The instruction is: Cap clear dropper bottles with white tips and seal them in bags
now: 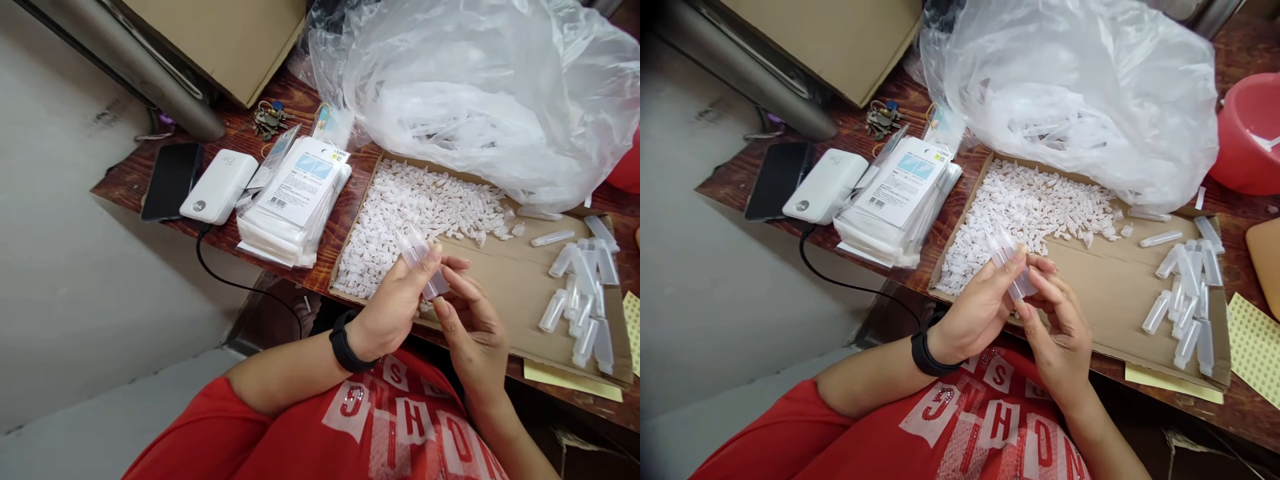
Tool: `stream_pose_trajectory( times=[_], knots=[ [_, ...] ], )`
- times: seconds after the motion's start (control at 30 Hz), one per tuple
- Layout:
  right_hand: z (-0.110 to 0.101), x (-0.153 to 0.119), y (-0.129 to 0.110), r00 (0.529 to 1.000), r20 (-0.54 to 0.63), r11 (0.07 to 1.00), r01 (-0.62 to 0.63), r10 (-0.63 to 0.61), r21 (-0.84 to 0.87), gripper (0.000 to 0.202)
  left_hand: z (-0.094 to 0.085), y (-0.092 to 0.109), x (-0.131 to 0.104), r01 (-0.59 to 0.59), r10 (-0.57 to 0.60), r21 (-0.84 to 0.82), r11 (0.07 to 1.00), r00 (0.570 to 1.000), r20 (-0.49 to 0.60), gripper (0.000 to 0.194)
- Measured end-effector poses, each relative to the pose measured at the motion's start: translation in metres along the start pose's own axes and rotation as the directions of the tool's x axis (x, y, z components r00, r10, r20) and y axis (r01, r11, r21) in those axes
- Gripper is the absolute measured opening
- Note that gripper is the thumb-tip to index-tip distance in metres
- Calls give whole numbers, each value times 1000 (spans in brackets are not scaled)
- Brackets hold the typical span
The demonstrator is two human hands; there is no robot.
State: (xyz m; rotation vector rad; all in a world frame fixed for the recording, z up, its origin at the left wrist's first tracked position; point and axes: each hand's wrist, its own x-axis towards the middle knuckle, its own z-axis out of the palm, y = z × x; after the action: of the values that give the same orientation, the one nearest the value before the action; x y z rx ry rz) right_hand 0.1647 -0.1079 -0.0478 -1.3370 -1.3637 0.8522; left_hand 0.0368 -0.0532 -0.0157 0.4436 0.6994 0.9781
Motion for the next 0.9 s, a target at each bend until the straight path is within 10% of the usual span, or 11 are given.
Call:
stream_pose_trajectory(
  times=[0.2,0.37,0.6,0.9],
  knots=[
    [-41,11,7,975,179,961,167,-128,-220,41,-16,9,4,-63,36,392,918,996,77,36],
    [-95,32,10,959,269,826,224,-92,-518,28,-29,37,11,-139,-170,885,444,957,236,47],
    [-146,82,22,959,264,599,274,-107,-753,24,-19,62,26,-474,-139,873,117,862,487,51],
    [-187,146,69,884,457,304,464,-99,-832,38,46,48,139,-564,-89,817,-116,826,557,31]
  ],
)
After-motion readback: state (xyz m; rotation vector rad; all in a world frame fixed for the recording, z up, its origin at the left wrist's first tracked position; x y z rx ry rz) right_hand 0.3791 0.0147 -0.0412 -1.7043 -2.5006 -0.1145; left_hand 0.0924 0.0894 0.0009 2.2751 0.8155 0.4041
